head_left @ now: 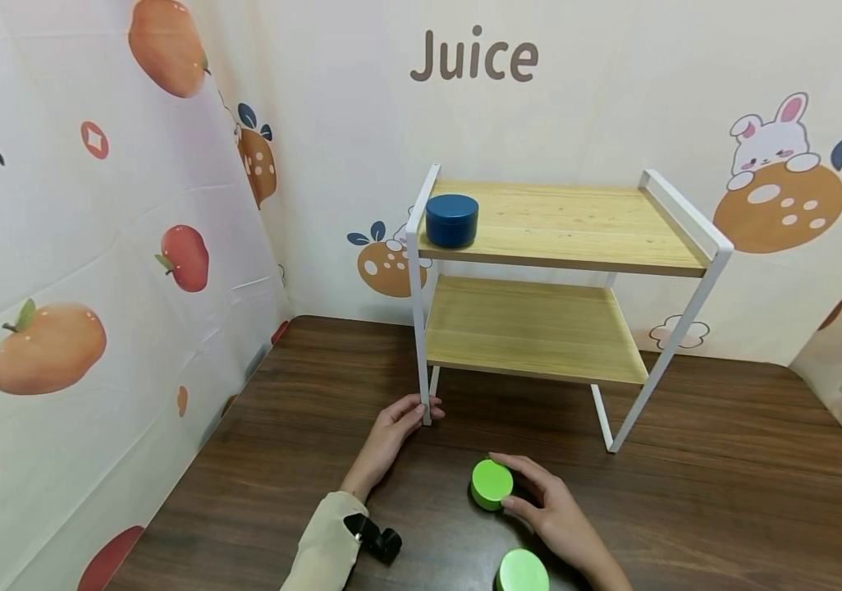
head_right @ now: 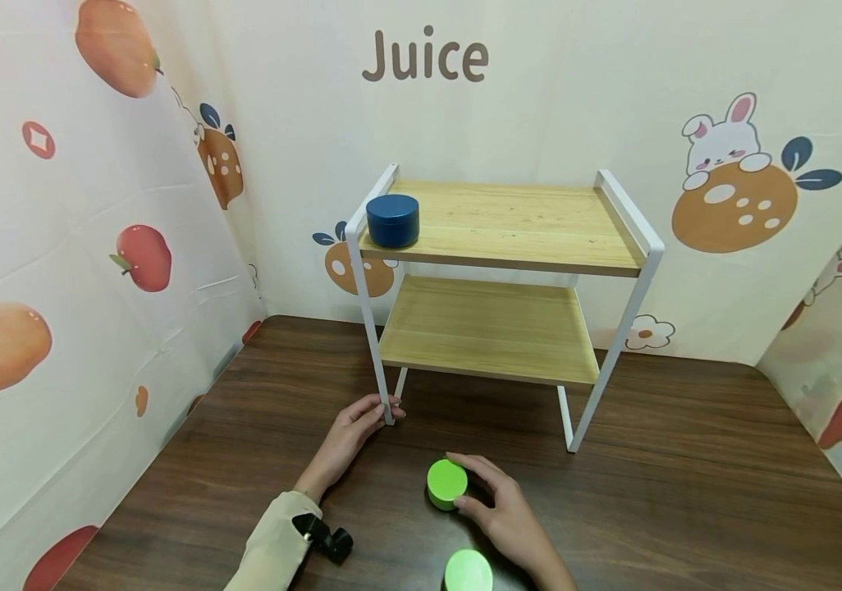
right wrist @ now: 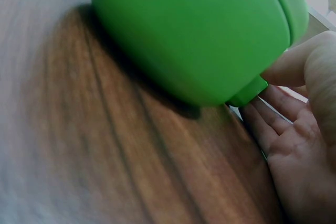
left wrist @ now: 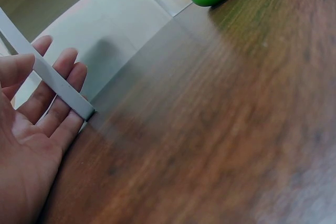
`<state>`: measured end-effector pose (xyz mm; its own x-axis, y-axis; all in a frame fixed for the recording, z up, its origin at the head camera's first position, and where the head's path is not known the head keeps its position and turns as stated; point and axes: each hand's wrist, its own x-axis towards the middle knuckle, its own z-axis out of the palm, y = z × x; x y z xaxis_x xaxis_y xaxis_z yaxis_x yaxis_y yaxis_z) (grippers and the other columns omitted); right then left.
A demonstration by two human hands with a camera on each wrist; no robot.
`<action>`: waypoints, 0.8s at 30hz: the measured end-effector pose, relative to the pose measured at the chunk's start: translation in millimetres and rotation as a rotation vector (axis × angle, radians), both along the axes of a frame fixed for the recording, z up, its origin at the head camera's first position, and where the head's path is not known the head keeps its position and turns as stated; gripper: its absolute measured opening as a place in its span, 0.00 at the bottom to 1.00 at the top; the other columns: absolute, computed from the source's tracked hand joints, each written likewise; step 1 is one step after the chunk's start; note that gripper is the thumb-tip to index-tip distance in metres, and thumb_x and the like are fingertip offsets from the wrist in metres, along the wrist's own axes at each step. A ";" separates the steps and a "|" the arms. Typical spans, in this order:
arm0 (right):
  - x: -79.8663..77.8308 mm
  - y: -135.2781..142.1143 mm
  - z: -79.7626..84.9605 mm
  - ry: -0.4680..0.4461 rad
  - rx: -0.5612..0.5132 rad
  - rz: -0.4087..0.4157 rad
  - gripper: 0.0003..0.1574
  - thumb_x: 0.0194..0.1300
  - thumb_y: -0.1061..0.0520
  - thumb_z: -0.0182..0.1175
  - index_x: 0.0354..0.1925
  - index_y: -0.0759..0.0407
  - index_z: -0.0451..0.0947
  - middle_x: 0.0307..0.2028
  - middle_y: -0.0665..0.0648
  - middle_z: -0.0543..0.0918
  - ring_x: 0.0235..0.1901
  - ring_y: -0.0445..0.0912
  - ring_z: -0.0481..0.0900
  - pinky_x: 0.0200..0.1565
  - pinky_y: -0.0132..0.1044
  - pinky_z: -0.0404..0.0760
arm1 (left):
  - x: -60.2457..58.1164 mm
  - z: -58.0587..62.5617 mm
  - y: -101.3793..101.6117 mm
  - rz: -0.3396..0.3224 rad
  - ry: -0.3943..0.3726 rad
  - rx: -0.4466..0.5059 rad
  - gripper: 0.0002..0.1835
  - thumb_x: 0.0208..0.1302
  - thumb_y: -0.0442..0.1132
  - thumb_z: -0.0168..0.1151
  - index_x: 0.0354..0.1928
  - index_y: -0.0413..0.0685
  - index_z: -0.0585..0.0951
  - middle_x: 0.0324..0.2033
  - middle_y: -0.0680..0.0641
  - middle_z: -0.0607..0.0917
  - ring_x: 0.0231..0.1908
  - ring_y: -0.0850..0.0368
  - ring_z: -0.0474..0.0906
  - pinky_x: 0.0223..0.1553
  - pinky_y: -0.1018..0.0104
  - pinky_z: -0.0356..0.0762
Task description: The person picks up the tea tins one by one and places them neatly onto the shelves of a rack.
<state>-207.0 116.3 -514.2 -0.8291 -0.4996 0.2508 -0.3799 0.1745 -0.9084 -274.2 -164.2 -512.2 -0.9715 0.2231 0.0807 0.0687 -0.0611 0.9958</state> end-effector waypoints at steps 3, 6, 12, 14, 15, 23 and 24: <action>-0.2 0.3 0.0 -0.007 0.002 -0.003 0.32 0.66 0.55 0.61 0.67 0.58 0.67 0.61 0.55 0.75 0.61 0.42 0.72 0.58 0.27 0.70 | -0.1 0.1 0.0 -0.003 0.001 0.003 0.17 0.74 0.45 0.50 0.56 0.44 0.79 0.49 0.37 0.84 0.56 0.50 0.76 0.60 0.55 0.66; -0.6 0.5 -0.1 -0.015 0.000 -0.004 0.32 0.66 0.55 0.61 0.67 0.58 0.68 0.61 0.55 0.75 0.62 0.42 0.72 0.58 0.27 0.70 | -0.3 0.4 0.0 -0.005 0.001 0.007 0.17 0.74 0.45 0.50 0.56 0.44 0.79 0.48 0.37 0.84 0.56 0.50 0.76 0.60 0.56 0.66; -1.1 0.4 -0.7 -0.026 -0.020 0.010 0.32 0.67 0.56 0.60 0.67 0.60 0.67 0.61 0.57 0.75 0.62 0.42 0.71 0.58 0.26 0.69 | 0.0 0.7 -0.3 -0.003 0.001 0.000 0.17 0.74 0.46 0.51 0.56 0.46 0.79 0.48 0.39 0.84 0.56 0.53 0.76 0.60 0.57 0.67; -1.0 0.3 -1.0 -0.024 -0.024 0.011 0.32 0.66 0.57 0.60 0.67 0.60 0.67 0.61 0.57 0.75 0.62 0.42 0.71 0.58 0.25 0.69 | 0.1 0.8 -0.2 -0.003 0.003 -0.001 0.17 0.73 0.46 0.52 0.56 0.46 0.79 0.48 0.39 0.84 0.56 0.53 0.76 0.60 0.56 0.67; -1.0 0.3 -1.2 -0.022 -0.024 0.010 0.32 0.66 0.57 0.60 0.67 0.60 0.67 0.61 0.57 0.75 0.62 0.42 0.72 0.58 0.25 0.69 | 0.2 0.8 -0.2 -0.003 0.005 -0.002 0.17 0.73 0.46 0.52 0.56 0.46 0.79 0.48 0.39 0.84 0.56 0.53 0.76 0.60 0.56 0.67; -1.3 1.1 -2.3 -0.010 -0.005 -0.006 0.32 0.66 0.55 0.61 0.67 0.58 0.68 0.61 0.55 0.75 0.62 0.40 0.71 0.58 0.26 0.69 | -0.6 -0.5 0.3 -0.002 0.007 0.001 0.18 0.74 0.47 0.51 0.56 0.45 0.79 0.49 0.38 0.84 0.56 0.51 0.76 0.60 0.56 0.68; -1.5 1.4 -2.5 -0.007 -0.001 -0.008 0.32 0.66 0.55 0.61 0.67 0.57 0.68 0.61 0.55 0.75 0.62 0.40 0.71 0.58 0.26 0.69 | -0.8 -0.7 0.3 -0.002 0.006 0.001 0.19 0.74 0.47 0.51 0.56 0.44 0.79 0.49 0.38 0.84 0.56 0.51 0.76 0.60 0.56 0.68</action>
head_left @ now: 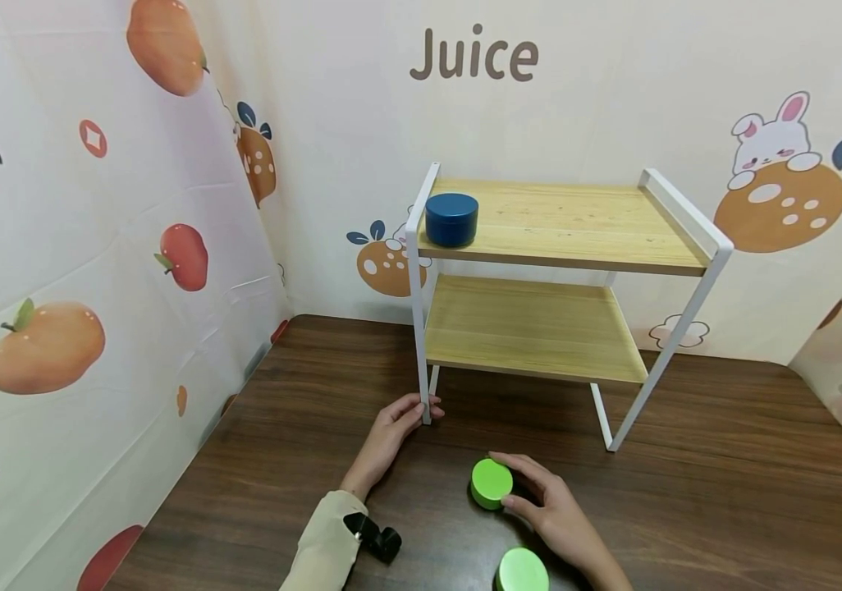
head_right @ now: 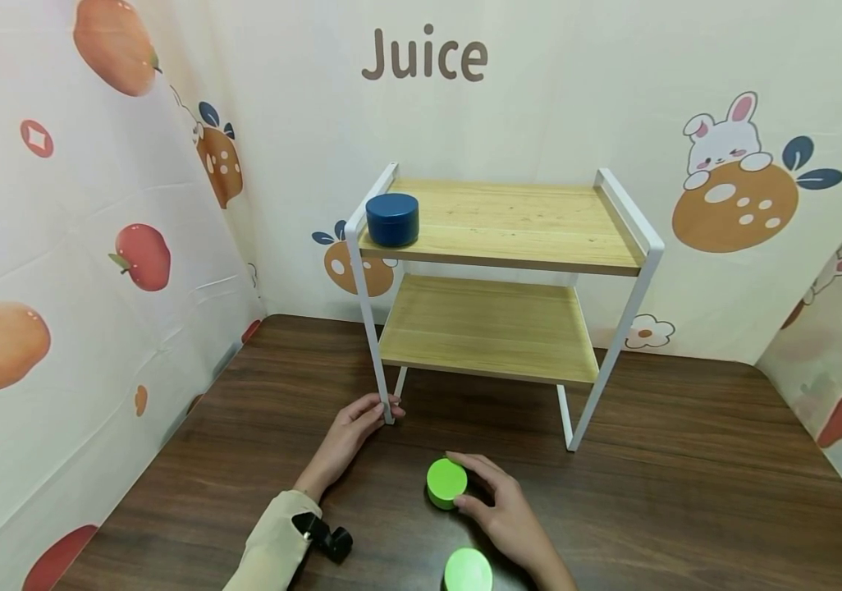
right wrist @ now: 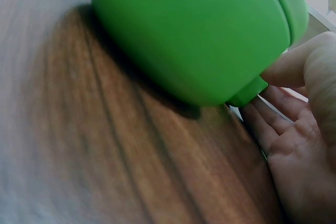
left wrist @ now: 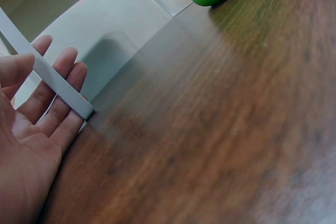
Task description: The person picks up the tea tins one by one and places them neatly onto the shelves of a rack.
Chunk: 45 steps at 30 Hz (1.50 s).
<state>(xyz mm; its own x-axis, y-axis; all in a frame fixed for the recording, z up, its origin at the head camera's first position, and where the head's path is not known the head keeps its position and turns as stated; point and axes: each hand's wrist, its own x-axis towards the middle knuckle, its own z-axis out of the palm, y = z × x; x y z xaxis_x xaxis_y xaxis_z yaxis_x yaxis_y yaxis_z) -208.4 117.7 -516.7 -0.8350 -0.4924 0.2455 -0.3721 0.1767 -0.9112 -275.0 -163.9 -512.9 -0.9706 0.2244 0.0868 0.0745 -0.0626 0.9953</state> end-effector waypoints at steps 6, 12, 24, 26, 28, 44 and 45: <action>-0.4 -0.3 0.8 0.006 -0.016 0.013 0.32 0.66 0.56 0.61 0.66 0.59 0.68 0.61 0.56 0.75 0.61 0.41 0.72 0.58 0.26 0.69 | 0.4 0.6 -0.7 0.002 -0.001 -0.004 0.19 0.74 0.48 0.50 0.56 0.45 0.79 0.49 0.39 0.84 0.56 0.51 0.76 0.60 0.55 0.67; -1.1 -0.7 0.1 -0.010 -0.007 0.004 0.32 0.66 0.55 0.61 0.66 0.58 0.69 0.61 0.55 0.75 0.61 0.41 0.73 0.57 0.26 0.71 | 0.6 1.2 -0.4 -0.001 0.000 0.003 0.18 0.74 0.46 0.51 0.56 0.45 0.79 0.49 0.38 0.84 0.56 0.51 0.76 0.60 0.56 0.67; -0.3 -0.5 0.0 -0.003 -0.020 0.011 0.32 0.66 0.57 0.61 0.66 0.60 0.68 0.61 0.56 0.75 0.61 0.40 0.72 0.57 0.26 0.70 | 1.0 1.9 0.0 -0.012 0.001 0.020 0.18 0.74 0.45 0.50 0.56 0.42 0.78 0.49 0.36 0.83 0.56 0.49 0.76 0.61 0.55 0.68; -0.5 -0.5 -0.1 0.000 -0.022 0.014 0.32 0.66 0.57 0.61 0.66 0.60 0.68 0.61 0.57 0.75 0.61 0.40 0.72 0.57 0.26 0.70 | 0.9 1.6 -0.2 -0.013 0.001 0.019 0.18 0.74 0.45 0.50 0.57 0.42 0.78 0.49 0.36 0.83 0.56 0.49 0.76 0.61 0.55 0.67; -0.5 -0.5 -0.2 0.001 -0.023 0.017 0.32 0.66 0.57 0.61 0.66 0.60 0.68 0.61 0.57 0.75 0.62 0.39 0.71 0.57 0.26 0.70 | 0.9 1.6 -0.2 -0.013 0.001 0.017 0.18 0.74 0.45 0.50 0.57 0.43 0.78 0.49 0.36 0.83 0.56 0.50 0.76 0.61 0.55 0.67; -0.6 0.3 -1.8 0.023 -0.010 0.011 0.32 0.66 0.57 0.61 0.66 0.61 0.68 0.61 0.56 0.75 0.61 0.40 0.72 0.57 0.26 0.71 | 0.0 0.4 -0.2 -0.008 0.005 0.003 0.17 0.74 0.45 0.51 0.56 0.45 0.79 0.49 0.39 0.84 0.56 0.53 0.77 0.59 0.58 0.68; -0.6 0.2 -1.7 0.013 -0.009 0.008 0.32 0.66 0.57 0.61 0.66 0.60 0.68 0.61 0.56 0.75 0.61 0.40 0.72 0.57 0.25 0.70 | -0.1 0.3 -0.2 -0.008 0.006 0.003 0.17 0.74 0.45 0.51 0.56 0.45 0.79 0.49 0.39 0.84 0.56 0.53 0.77 0.59 0.58 0.68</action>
